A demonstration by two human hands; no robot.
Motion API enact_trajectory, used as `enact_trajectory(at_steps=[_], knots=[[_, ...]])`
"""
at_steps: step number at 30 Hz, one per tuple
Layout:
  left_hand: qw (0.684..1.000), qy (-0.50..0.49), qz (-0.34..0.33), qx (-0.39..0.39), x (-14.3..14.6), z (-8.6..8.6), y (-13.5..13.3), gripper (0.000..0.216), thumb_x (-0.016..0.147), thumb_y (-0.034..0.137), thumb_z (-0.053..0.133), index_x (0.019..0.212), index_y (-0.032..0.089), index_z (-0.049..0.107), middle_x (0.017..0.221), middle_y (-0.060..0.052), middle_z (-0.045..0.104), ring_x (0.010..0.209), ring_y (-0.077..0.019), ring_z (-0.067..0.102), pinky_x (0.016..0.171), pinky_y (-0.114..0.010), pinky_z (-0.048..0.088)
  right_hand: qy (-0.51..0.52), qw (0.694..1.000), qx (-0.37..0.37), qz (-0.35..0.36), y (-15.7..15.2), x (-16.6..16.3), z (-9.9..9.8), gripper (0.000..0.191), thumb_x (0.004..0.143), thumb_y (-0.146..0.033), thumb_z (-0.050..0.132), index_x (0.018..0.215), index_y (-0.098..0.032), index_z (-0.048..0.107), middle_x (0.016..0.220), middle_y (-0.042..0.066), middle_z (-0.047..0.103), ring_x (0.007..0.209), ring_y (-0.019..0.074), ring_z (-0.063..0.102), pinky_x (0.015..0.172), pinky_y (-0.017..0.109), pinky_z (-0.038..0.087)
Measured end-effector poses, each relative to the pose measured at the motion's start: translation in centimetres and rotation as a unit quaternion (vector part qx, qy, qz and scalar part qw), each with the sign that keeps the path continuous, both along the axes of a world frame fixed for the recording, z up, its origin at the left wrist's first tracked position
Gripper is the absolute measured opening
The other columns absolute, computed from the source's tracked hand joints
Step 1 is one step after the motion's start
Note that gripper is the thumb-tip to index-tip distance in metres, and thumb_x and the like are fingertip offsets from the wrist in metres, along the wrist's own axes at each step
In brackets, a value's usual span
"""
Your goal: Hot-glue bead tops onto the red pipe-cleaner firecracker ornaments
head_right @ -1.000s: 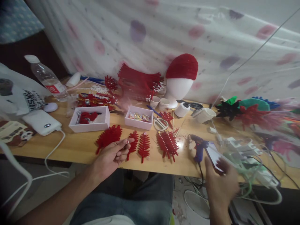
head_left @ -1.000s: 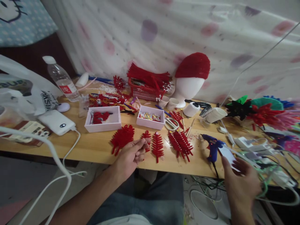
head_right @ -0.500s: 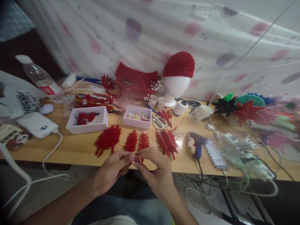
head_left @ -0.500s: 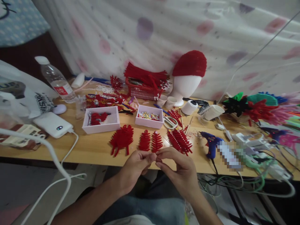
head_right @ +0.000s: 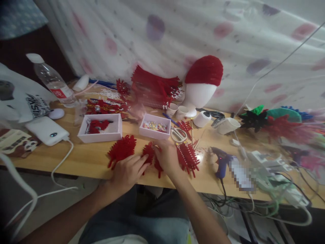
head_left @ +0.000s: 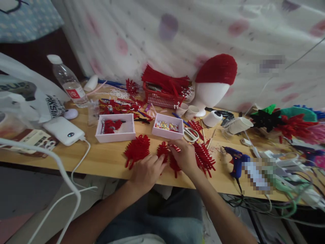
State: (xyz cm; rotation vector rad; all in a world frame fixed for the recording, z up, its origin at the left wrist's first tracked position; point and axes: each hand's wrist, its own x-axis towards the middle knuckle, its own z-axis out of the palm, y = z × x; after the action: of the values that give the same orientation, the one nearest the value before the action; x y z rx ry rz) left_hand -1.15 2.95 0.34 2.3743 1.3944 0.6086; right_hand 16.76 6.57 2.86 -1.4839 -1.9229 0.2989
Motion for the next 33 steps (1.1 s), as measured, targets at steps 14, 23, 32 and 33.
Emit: enact_trajectory(at_steps=[14,23,32,33], knots=[[0.991,0.129,-0.028,0.017,0.8,-0.6,0.8,0.029,0.100,0.031,0.050,0.120,0.014,0.061,0.095,-0.010,0.069,0.094,-0.0228,0.065,0.078,-0.031,0.054,-0.042,0.998,-0.025,0.034,2.7,-0.3,-1.8,0.019,0.088,-0.014,0.060,0.090,-0.022,0.077,0.095,0.005,0.076,0.091,0.0206,0.067,0.088,0.032,0.048],[0.992,0.118,-0.018,0.051,0.9,-0.9,0.7,0.032,0.098,0.031,0.053,0.122,0.011,0.061,0.092,-0.009,0.069,0.091,-0.0238,0.066,0.075,-0.034,0.056,-0.015,0.996,0.031,0.084,3.2,0.5,-3.2,0.018,0.091,-0.019,0.059,0.090,-0.021,0.076,0.103,0.006,0.076,0.096,0.0207,0.068,0.092,0.036,0.051],[0.992,0.108,-0.013,0.066,1.0,-1.5,0.6,0.029,0.098,0.031,0.053,0.117,0.012,0.065,0.088,-0.009,0.068,0.089,-0.0253,0.067,0.070,-0.035,0.056,-0.113,0.989,0.055,0.084,0.4,0.9,-2.0,0.037,0.088,-0.006,0.047,0.116,-0.020,0.067,0.098,0.008,0.071,0.100,0.0244,0.060,0.086,0.038,0.051],[0.992,0.109,-0.013,0.066,1.0,-1.6,0.6,0.029,0.098,0.031,0.053,0.117,0.012,0.065,0.088,-0.009,0.068,0.088,-0.0255,0.067,0.070,-0.035,0.056,-0.125,0.988,0.049,0.082,0.2,0.9,-1.9,0.038,0.087,-0.006,0.047,0.118,-0.019,0.066,0.097,0.009,0.070,0.099,0.0245,0.059,0.085,0.037,0.051]])
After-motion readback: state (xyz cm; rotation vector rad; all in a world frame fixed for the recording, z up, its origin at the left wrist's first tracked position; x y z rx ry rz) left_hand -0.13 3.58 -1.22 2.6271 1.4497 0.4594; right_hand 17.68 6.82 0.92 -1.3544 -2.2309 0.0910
